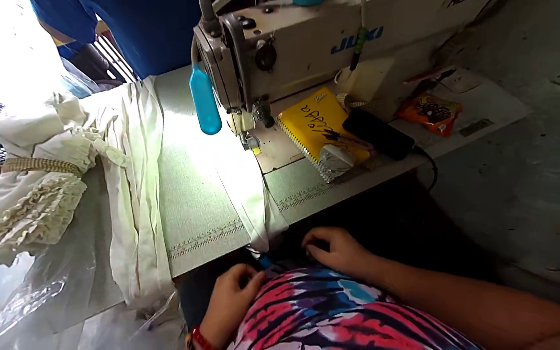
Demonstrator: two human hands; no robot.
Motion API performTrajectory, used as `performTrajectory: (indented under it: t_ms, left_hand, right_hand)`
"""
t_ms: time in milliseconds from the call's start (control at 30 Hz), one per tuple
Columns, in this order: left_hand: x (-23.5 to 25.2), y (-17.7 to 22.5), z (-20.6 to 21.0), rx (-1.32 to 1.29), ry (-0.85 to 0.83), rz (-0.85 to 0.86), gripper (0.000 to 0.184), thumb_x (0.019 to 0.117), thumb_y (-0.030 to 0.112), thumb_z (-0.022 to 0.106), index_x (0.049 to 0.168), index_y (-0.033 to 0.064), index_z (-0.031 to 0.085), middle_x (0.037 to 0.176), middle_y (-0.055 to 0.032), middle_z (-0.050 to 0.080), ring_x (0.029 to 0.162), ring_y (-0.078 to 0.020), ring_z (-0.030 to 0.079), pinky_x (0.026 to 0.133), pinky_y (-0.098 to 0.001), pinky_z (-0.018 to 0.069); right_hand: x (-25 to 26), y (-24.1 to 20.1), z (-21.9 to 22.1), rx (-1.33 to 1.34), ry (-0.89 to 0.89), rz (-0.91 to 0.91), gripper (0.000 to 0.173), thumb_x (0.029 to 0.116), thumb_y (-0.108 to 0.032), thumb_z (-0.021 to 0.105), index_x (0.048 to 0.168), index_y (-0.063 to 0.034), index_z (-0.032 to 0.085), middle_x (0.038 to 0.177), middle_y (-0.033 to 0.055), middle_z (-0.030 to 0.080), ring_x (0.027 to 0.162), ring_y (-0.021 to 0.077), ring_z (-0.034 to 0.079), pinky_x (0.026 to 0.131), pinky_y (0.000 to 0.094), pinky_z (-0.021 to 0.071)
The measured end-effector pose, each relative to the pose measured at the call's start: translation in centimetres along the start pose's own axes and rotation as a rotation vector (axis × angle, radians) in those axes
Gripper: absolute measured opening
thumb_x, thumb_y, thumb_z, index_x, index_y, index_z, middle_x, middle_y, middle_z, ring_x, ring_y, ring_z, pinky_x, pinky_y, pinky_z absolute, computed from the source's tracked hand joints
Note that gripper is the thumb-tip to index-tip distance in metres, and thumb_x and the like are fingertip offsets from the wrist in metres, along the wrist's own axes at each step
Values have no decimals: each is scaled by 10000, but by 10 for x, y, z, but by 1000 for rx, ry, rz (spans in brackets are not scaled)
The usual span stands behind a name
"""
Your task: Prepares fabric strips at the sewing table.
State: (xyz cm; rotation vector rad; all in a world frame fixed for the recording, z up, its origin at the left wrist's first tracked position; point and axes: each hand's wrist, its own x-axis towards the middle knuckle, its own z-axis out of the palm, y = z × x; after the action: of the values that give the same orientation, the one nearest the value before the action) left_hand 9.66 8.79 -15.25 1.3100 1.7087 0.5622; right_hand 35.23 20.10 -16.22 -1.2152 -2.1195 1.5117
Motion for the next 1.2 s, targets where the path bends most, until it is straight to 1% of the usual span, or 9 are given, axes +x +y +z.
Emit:
performTrajectory:
  t_ms: [100, 200, 400, 500, 633, 733, 867, 1100, 1200]
  left_hand:
    - [28, 1, 23, 93, -5, -255, 695, 846, 471, 781, 1341, 27, 580, 1218, -152, 676, 1154, -269, 646, 1029, -511, 502]
    - [50, -7, 43, 166, 174, -261, 739, 902, 443, 735, 1422, -29, 504, 1402, -239, 552, 1292, -347, 555, 1096, -514, 443]
    - [26, -36, 17, -473, 109, -58, 183, 987, 41, 574, 1130, -28, 666, 1055, -48, 709, 988, -76, 669, 925, -290, 552]
    - [10, -64, -20, -353, -11, -177, 246, 1016, 90, 563, 1223, -20, 637, 1119, -81, 706, 1011, -134, 682, 918, -347, 572]
    - [2, -58, 4, 276, 457, -168, 510, 950, 237, 701, 1303, -110, 584, 1257, -312, 632, 1219, -433, 605, 1091, -588, 431]
    - [3, -33, 33, 164, 325, -201, 403, 964, 333, 686, 1118, -38, 673, 975, -194, 714, 932, -320, 702, 880, -545, 552]
    - [47, -33, 48, 77, -66, -415, 546, 970, 511, 650, 1154, -2, 676, 1106, -203, 683, 1063, -328, 650, 969, -546, 489]
    - [82, -41, 67, -197, 205, -498, 600, 1010, 435, 623, 1366, -35, 515, 1226, -227, 652, 1132, -318, 646, 993, -505, 503]
    - [85, -45, 69, -227, 348, -323, 330, 1010, 176, 635, 1230, -68, 619, 1125, -211, 688, 1065, -269, 668, 975, -452, 518]
  right_hand:
    - [26, 12, 21, -48, -109, 160, 654, 879, -348, 798, 1399, -14, 584, 1313, 194, 653, 1226, 297, 625, 1089, 491, 475]
    - [46, 15, 45, -195, -57, 112, 761, 886, -484, 748, 1412, 25, 540, 1364, 231, 596, 1284, 342, 566, 1111, 509, 434]
    - [59, 13, 52, -185, 8, 182, 398, 1054, -224, 507, 1325, 44, 620, 1276, 240, 654, 1231, 345, 616, 1086, 498, 456]
    - [53, 30, 54, 10, -35, 24, 383, 999, -236, 620, 1268, 37, 613, 1184, 207, 674, 1099, 275, 666, 990, 426, 532]
    - [53, 20, 59, -51, 10, 96, 755, 918, -484, 718, 1430, 31, 513, 1367, 230, 589, 1265, 316, 579, 1094, 462, 458]
    - [56, 17, 63, -118, 106, 83, 642, 982, -515, 596, 1326, 28, 607, 1266, 216, 644, 1207, 319, 609, 1063, 475, 469]
    - [62, 2, 64, -187, 100, 212, 642, 968, -526, 617, 1306, 20, 626, 1266, 209, 656, 1219, 329, 615, 1066, 503, 464]
    - [72, 2, 61, -306, 107, 298, 445, 987, -232, 591, 1327, 54, 606, 1318, 244, 633, 1281, 352, 588, 1097, 490, 438]
    - [73, 14, 57, -199, 7, 312, 479, 970, -141, 627, 1398, 58, 547, 1362, 264, 599, 1304, 372, 563, 1115, 512, 418]
